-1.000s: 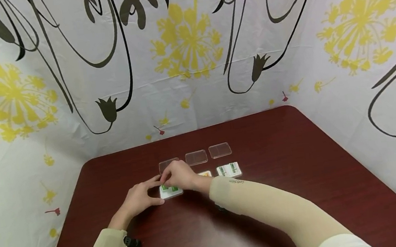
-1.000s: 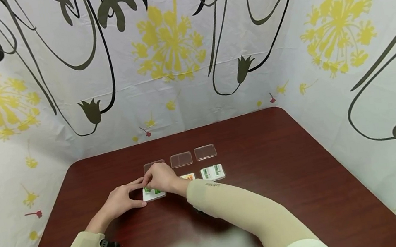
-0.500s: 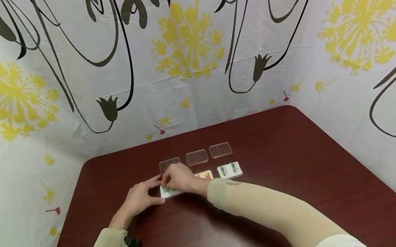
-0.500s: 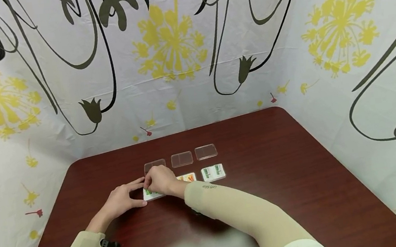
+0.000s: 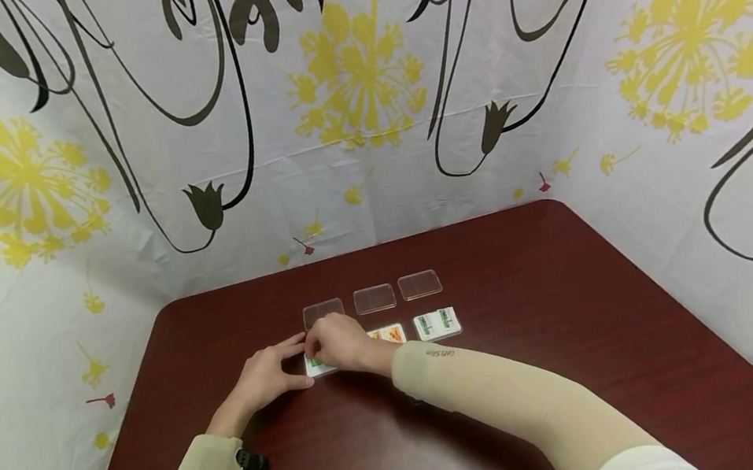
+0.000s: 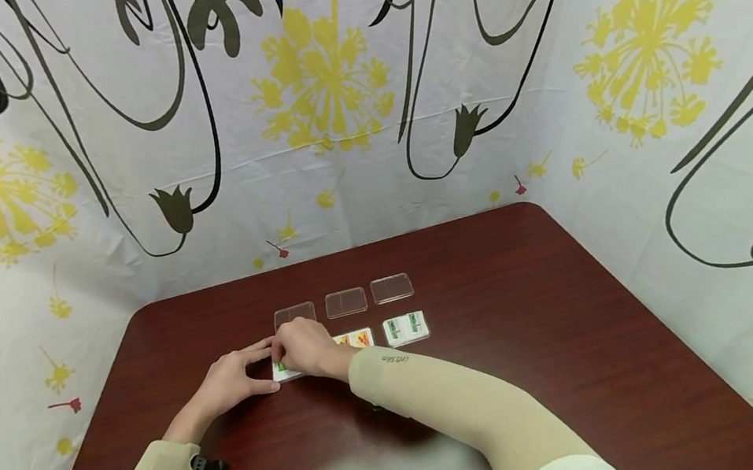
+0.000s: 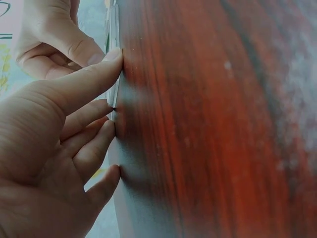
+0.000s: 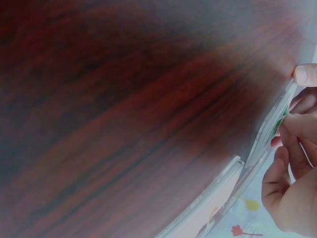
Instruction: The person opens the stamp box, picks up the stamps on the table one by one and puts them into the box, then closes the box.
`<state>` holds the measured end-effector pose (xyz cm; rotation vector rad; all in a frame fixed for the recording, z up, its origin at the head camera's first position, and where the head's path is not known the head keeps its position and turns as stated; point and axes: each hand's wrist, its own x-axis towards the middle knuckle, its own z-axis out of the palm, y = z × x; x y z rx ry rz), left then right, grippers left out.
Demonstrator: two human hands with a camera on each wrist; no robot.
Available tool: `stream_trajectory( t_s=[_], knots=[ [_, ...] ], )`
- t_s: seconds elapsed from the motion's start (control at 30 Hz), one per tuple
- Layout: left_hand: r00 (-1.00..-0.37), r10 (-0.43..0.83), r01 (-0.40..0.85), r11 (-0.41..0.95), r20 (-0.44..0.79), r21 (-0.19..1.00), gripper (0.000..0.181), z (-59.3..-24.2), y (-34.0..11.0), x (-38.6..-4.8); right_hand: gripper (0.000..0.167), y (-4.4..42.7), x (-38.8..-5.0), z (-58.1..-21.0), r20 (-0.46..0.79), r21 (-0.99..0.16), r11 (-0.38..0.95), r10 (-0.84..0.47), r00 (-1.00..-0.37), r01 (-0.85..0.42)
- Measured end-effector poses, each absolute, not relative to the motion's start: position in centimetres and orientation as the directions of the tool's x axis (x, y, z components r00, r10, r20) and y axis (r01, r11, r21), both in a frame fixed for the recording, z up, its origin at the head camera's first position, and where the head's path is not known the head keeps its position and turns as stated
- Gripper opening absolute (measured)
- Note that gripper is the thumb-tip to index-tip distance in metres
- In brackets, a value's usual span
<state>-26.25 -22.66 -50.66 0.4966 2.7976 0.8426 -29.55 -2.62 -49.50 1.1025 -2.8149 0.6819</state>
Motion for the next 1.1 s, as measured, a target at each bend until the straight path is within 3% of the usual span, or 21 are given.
stream_trajectory(
  t_s=[0.2,0.43,0.93,1.1],
  knots=[
    [-0.932,0.355,0.253,0.785,-0.077,0.565,0.077,-50.6,-22.7,-26.3,0.015,-2.7,-29.5,-49.6,0.192,-0.331,0.664,-0.648,-0.737,-0.67],
    [-0.932,0.352,0.243,0.788,-0.089,0.566,0.075,-50.6,-22.6,-26.2,0.012,-2.5,-29.5,-49.8,0.178,-0.286,0.725,-0.602,-0.778,-0.627],
    [-0.93,0.357,0.245,0.782,-0.09,0.573,0.075,-50.5,-22.5,-26.1,0.008,-2.0,-29.9,-48.8,0.136,-0.431,0.695,-0.58,-0.803,-0.575],
    [-0.928,0.364,0.263,0.794,-0.082,0.548,0.073,-50.3,-22.4,-26.2,0.008,-1.7,-30.1,-47.6,0.139,-0.428,0.687,-0.593,-0.793,-0.588]
  ],
)
